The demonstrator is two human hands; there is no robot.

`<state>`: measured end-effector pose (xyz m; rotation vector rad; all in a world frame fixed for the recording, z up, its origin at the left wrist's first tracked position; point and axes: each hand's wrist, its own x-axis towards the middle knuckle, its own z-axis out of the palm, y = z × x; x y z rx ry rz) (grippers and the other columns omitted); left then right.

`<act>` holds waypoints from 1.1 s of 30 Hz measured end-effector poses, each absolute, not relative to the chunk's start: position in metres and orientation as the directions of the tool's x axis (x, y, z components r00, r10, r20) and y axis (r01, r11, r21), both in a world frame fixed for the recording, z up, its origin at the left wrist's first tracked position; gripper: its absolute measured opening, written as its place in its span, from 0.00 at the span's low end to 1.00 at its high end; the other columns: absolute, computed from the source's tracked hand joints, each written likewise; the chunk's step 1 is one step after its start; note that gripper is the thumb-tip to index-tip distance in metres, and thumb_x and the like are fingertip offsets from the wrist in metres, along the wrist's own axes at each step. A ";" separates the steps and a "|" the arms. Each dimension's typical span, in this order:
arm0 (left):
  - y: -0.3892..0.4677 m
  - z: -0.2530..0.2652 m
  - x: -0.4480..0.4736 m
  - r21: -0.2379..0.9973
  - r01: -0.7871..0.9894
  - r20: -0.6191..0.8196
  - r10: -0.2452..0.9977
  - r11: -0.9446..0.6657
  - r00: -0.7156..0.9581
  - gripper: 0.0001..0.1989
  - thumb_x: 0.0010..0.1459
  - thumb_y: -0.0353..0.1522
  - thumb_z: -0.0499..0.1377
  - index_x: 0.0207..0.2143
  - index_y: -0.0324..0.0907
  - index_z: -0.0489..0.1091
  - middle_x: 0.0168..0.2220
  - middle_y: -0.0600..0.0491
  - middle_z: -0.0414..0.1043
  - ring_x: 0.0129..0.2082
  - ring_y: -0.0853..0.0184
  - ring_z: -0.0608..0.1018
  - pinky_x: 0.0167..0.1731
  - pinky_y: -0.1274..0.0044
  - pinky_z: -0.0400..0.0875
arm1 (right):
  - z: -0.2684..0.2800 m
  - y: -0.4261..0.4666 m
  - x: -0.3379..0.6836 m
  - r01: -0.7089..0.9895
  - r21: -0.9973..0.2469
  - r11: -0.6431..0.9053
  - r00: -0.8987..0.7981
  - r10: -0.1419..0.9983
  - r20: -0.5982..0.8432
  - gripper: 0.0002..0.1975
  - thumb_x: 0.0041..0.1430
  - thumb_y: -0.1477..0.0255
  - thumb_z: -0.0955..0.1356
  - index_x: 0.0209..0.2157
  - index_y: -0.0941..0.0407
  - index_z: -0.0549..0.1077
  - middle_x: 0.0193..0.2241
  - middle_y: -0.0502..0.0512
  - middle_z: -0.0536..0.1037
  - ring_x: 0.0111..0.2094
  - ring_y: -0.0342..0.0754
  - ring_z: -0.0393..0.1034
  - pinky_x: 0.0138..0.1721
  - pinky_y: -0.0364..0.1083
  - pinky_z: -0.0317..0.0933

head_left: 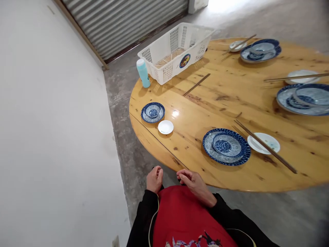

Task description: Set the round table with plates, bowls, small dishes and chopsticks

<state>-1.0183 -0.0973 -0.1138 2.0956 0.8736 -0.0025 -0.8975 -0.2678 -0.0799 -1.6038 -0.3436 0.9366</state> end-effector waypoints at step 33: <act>0.122 -0.127 -0.937 0.841 0.431 -0.310 0.360 -0.329 0.880 0.26 0.54 0.55 0.58 0.37 0.41 0.74 0.31 0.48 0.80 0.28 0.63 0.82 0.32 0.72 0.79 | -0.087 -0.177 -0.877 -0.577 -0.710 0.403 0.734 -0.125 -0.668 0.06 0.53 0.72 0.72 0.25 0.59 0.75 0.23 0.54 0.78 0.21 0.40 0.70 0.21 0.37 0.59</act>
